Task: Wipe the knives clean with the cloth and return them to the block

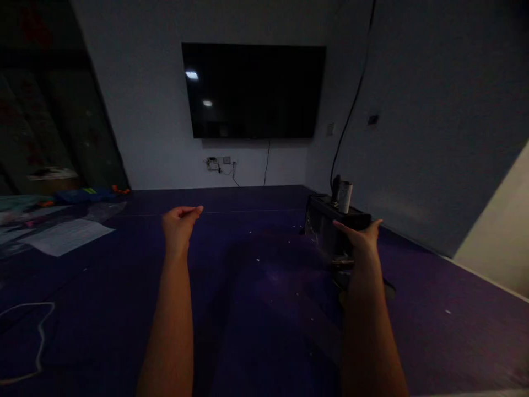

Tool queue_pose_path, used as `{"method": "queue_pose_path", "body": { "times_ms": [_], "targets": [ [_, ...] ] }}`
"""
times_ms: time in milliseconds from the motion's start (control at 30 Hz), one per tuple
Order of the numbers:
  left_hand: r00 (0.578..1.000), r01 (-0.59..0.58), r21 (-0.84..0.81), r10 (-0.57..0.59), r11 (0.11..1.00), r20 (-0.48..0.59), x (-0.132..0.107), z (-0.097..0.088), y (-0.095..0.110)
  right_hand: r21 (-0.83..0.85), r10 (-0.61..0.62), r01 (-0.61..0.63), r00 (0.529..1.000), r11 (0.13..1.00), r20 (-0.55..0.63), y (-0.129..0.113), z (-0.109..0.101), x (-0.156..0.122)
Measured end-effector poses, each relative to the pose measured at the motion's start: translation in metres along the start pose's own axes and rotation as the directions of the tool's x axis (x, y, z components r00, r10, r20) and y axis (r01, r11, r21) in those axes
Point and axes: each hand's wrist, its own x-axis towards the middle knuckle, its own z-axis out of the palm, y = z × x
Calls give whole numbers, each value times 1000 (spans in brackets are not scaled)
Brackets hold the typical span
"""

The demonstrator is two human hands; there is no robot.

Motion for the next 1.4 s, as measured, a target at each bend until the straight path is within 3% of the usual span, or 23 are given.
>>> {"method": "queue_pose_path", "body": {
  "times_ms": [367,600,1400],
  "targets": [
    [993,79,-15,-77,997,89,-3,1,3,9,9,-9,998,1000,-60,-8,8,-18],
    [993,68,-20,-65,997,101,-3,0,3,12,156,-156,980,988,-124,-22,6,-29],
    [993,90,-47,-86,995,75,-4,-2,10,43,137,-132,976,990,-171,-22,7,-30]
  ]
}}
